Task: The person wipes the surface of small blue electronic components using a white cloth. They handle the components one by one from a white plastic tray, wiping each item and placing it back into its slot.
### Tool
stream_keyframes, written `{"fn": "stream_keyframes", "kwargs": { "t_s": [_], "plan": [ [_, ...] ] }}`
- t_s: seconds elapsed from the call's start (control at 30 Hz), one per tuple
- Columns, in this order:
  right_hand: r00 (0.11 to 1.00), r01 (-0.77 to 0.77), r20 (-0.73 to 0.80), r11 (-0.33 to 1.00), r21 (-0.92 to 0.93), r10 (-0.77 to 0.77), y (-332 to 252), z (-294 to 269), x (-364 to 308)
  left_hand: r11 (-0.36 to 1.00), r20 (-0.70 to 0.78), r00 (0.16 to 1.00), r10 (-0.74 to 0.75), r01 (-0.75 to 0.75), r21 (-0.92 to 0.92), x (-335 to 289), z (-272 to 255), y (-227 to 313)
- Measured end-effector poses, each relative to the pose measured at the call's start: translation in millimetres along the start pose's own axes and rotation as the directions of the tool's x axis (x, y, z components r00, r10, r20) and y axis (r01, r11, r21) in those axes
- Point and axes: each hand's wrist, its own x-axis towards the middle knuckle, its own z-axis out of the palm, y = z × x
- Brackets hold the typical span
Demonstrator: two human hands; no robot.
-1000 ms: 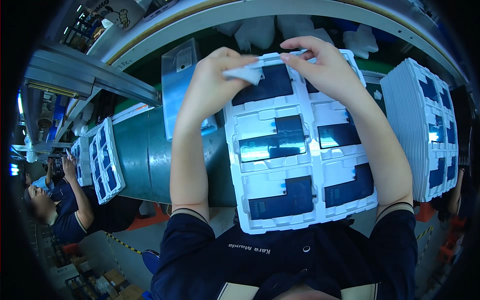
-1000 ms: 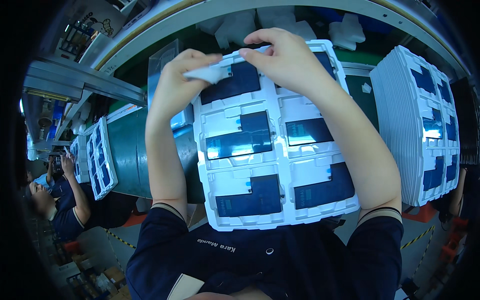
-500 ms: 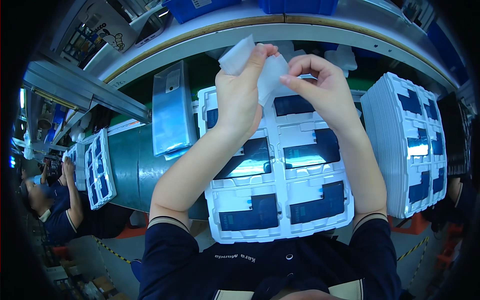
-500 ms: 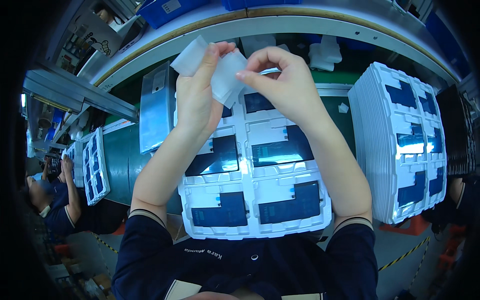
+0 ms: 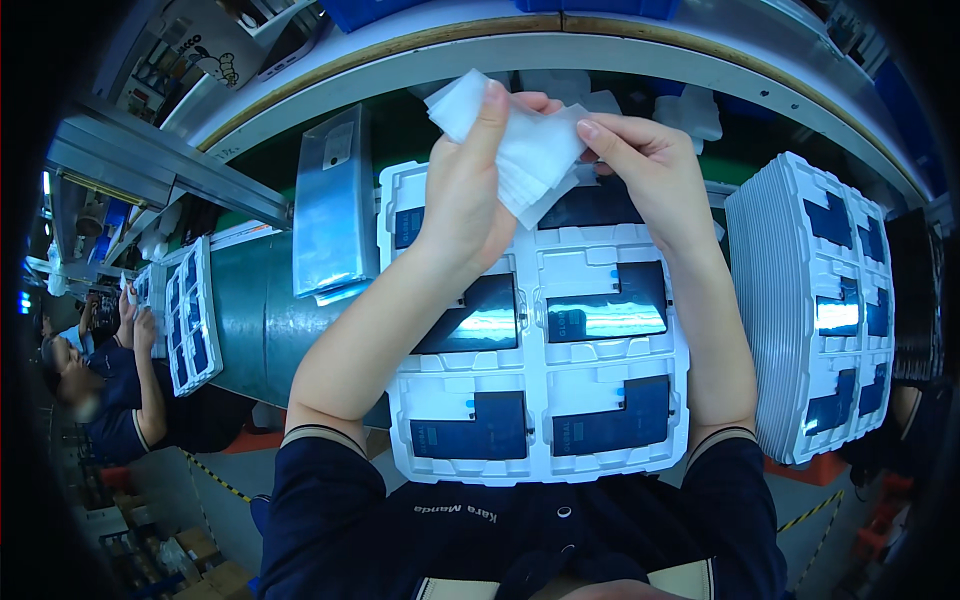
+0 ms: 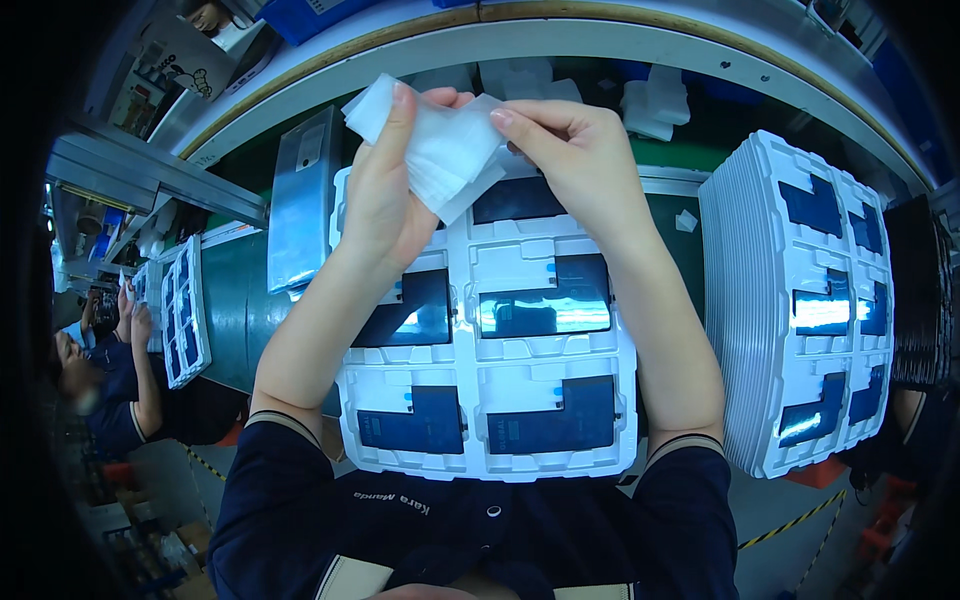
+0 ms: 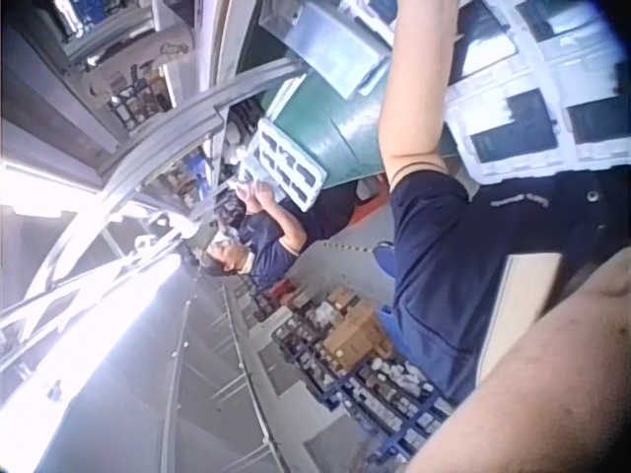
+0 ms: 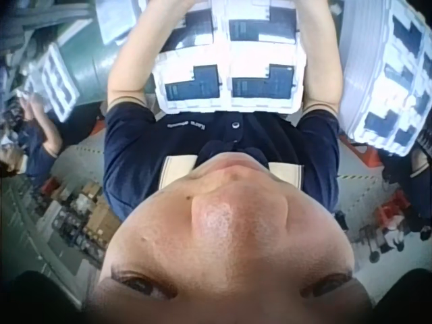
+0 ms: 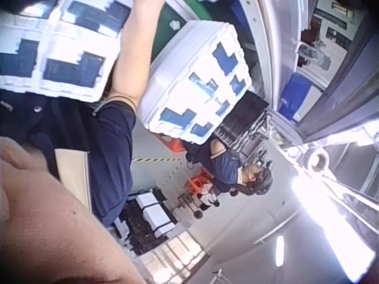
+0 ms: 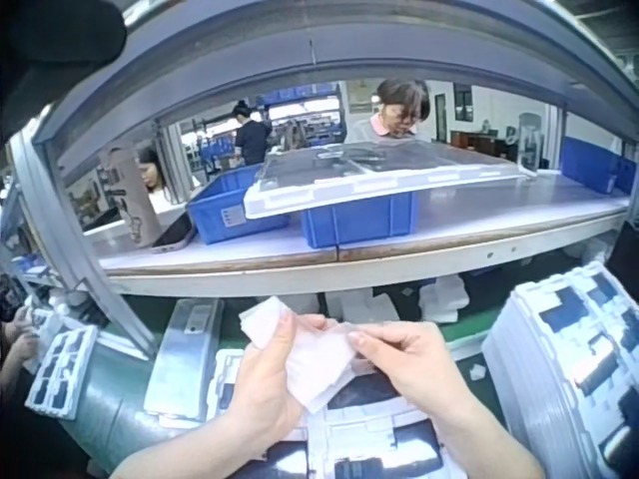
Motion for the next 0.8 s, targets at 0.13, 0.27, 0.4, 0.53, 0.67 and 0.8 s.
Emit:
{"fn": "stream_keyframes", "kwargs": {
  "t_s": [0.13, 0.27, 0.4, 0.53, 0.67, 0.8],
  "plan": [
    [0.997, 0.046, -0.070, 0.996, 0.080, -0.040, 5.1, -1.5, 1.4, 1.000, -0.024, 1.000, -0.009, 0.010, 0.021, 1.4, -7.5, 0.2],
    [0.990, 0.032, -0.142, 0.966, 0.256, 0.005, -1.8, -7.1, 2.5, 0.979, -0.097, 0.986, -0.135, 0.118, -0.166, -0.3, -4.2, 2.8],
    [0.994, 0.060, -0.103, 0.964, 0.257, -0.034, 5.4, -33.8, 11.0, 0.996, -0.022, 0.999, 0.042, -0.044, -0.074, 6.4, -19.9, 6.6],
    [0.996, -0.025, -0.082, 0.993, 0.117, 0.035, -3.1, -58.7, 12.1, 0.623, 0.240, 0.971, -0.002, -0.186, 0.759, -1.1, -13.5, 13.9],
    [0.999, 0.029, -0.038, 0.985, -0.169, -0.036, 2.3, -78.2, 14.0, -0.111, 0.344, 0.935, -0.090, -0.353, 0.929, -12.8, -13.5, -2.7],
    [0.996, 0.016, -0.082, 0.995, -0.095, -0.024, 0.6, -81.0, 13.8, -0.078, 0.274, 0.958, -0.081, -0.280, 0.957, -6.9, -13.4, -4.3]
  ]
}}
